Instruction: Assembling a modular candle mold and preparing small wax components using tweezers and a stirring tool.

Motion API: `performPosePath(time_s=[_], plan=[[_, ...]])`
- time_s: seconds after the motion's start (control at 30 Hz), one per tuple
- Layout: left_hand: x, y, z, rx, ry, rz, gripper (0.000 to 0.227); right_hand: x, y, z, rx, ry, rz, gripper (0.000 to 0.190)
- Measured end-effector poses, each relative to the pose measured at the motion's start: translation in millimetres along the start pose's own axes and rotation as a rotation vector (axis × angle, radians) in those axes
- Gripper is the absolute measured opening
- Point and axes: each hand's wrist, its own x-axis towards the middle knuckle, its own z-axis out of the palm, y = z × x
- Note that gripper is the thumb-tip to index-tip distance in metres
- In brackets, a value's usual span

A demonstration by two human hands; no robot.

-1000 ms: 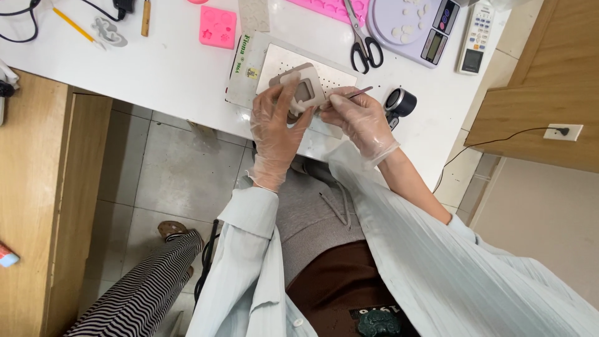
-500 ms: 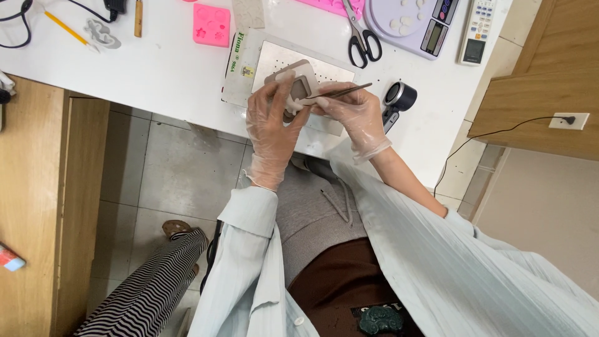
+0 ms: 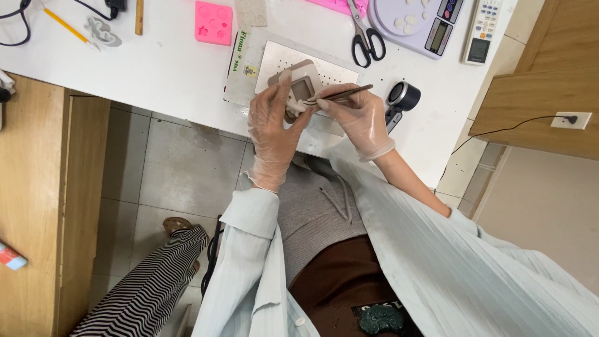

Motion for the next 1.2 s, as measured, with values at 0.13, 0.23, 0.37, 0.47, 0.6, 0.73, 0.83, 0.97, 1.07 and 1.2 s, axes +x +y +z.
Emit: performPosePath(time_s=[0.13, 0.23, 0.37, 0.47, 0.6, 0.73, 0.83, 0.97, 1.07, 1.2], plan=[[-4.2, -9.1, 3.5, 0.011, -0.014, -0.010, 0.086, -1.4, -2.4, 4.0, -0.041, -0.026, -0.019, 0.021], [-5.2, -11.1, 4.7, 0.011, -0.032, 0.030, 0.089, -1.0, -1.3, 4.6, -0.087, -0.038, -0.014, 0.020], [-5.2, -12.0, 6.5, 0.039, -0.021, 0.053, 0.090, 1.5, -1.2, 5.5, -0.127, -0.033, -0.014, 0.019], [-5.5, -11.0, 6.3, 0.047, -0.019, 0.051, 0.091, 0.3, -1.0, 6.7, -0.119, -0.039, -0.033, 0.018], [-6.6, -12.4, 7.1, 0.060, -0.033, 0.046, 0.094, 0.7, 2.6, 8.4, -0.123, -0.050, -0.070, 0.017], [-5.7, -11.7, 6.5, 0.057, -0.034, 0.049, 0.096, 1.1, 5.1, 7.5, -0.156, -0.058, -0.113, 0.016], [-6.9, -12.8, 6.8, 0.056, -0.036, 0.047, 0.097, 1.8, 7.5, 7.7, -0.192, -0.063, -0.154, 0.015], [-7.7, -12.6, 6.9, 0.070, -0.051, 0.048, 0.098, 1.5, 8.1, 9.8, -0.285, -0.064, -0.255, 0.011], [-9.2, -13.1, 7.5, 0.071, -0.049, 0.046, 0.098, -0.7, 7.3, 12.2, -0.338, -0.063, -0.286, 0.010], [-8.8, -11.6, 7.8, 0.076, -0.053, 0.037, 0.098, -3.1, 13.0, 15.1, -0.345, -0.051, -0.329, 0.009]])
